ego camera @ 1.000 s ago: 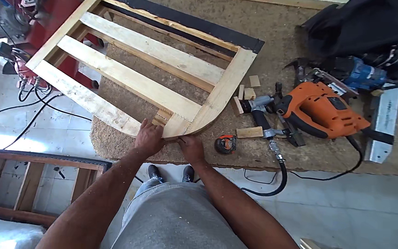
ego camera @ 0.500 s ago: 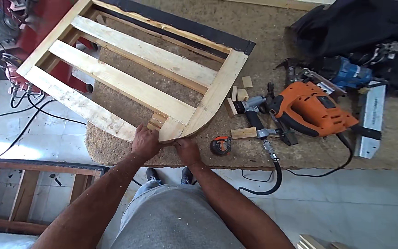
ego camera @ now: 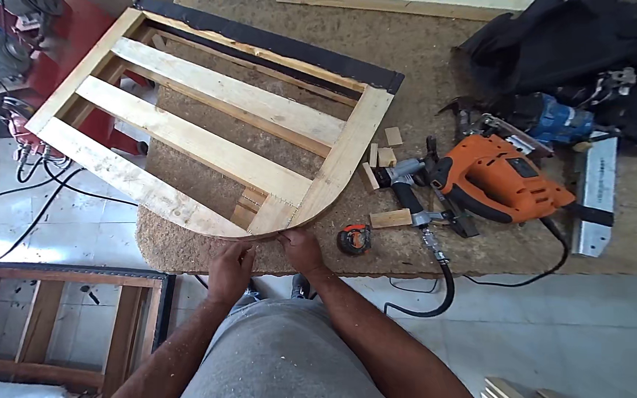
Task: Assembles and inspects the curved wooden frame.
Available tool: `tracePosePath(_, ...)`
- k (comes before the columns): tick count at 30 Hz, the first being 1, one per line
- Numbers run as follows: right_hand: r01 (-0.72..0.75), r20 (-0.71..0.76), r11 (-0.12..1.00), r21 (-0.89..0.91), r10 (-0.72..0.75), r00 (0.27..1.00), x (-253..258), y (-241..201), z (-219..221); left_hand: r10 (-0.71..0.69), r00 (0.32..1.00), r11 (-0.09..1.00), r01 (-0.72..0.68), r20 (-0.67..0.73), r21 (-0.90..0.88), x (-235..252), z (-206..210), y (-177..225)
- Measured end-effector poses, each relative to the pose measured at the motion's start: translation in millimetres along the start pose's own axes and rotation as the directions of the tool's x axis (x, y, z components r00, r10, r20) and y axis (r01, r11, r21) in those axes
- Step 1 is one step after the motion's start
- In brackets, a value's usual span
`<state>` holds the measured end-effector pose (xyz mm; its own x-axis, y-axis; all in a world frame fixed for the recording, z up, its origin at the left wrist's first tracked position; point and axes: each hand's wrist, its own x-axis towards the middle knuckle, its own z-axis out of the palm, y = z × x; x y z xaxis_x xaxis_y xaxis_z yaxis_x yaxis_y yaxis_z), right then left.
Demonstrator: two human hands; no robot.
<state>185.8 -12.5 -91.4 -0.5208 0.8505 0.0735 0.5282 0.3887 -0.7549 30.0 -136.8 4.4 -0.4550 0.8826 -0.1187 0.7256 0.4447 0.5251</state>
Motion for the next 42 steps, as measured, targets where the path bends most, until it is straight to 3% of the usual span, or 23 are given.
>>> tracePosePath(2, 0.002, -0.003, 1.0, -0.009, -0.002, 1.0, 0, -1, -1, -0.166, 0.982, 0.979, 0.174, 0.087, -0.102, -3, 16, 0)
tracePosePath(4, -0.001, -0.014, 1.0, -0.031, 0.0, 1.0, 0, 0, 1, -0.232, 0.962, 0.961, 0.25, 0.146, -0.122, 3, 28, 1)
tracePosePath(11, -0.013, -0.061, 0.994, -0.106, 0.007, 0.998, -4, -9, 6, -0.277, 0.948, 0.951, 0.294, 0.156, -0.097, 13, 41, -2)
tracePosePath(19, -0.013, 0.02, 0.998, -0.058, 0.014, 1.0, -1, -5, 0, -0.412, 0.9, 0.888, 0.432, 0.143, -0.155, 28, 53, 1)
tracePosePath(27, 0.027, -0.022, 0.994, -0.11, -0.03, 0.999, -2, -3, -1, -0.339, 0.936, 0.941, 0.337, 0.096, 0.041, 32, 55, 0)
tracePosePath(42, 0.005, -0.031, 0.992, -0.125, -0.009, 0.999, -5, -5, -4, -0.301, 0.953, 0.953, 0.301, -0.011, -0.014, 23, 58, 8)
